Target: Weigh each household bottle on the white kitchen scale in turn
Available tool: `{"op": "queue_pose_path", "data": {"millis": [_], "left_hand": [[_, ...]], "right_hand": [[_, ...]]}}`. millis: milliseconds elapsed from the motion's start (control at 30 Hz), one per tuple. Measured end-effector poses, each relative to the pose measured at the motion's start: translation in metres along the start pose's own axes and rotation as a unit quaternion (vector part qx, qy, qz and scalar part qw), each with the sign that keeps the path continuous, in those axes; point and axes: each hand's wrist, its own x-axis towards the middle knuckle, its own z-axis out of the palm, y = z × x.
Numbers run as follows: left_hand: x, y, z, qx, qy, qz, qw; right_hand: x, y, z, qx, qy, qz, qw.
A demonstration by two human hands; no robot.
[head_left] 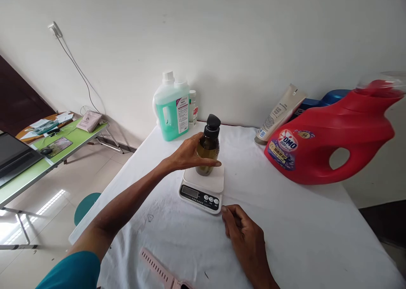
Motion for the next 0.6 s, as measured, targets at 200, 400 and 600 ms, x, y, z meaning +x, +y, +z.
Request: {"op": "queue_pose_path", "data": {"millis": [200, 400, 600], "left_hand": [[-0.009, -0.019, -0.009, -0.131, 0.015, -0.026, 0.991], [-0.021, -0.084, 0.007, -0.24, 0.218, -0.163, 0.932], [-0.034, -0.122, 0.027, -0.232, 0.266, -0.167, 0.921]], "right_hand": [[-0.004, -0.01, -0.013, 0.013, -0.014, 0.029, 0.999], [0.005, -0.005, -0.03, -0.008, 0.072, 0.035, 0.997], [0.014, 0.0, -0.032, -0.108, 0.052, 0.001, 0.993]]}}
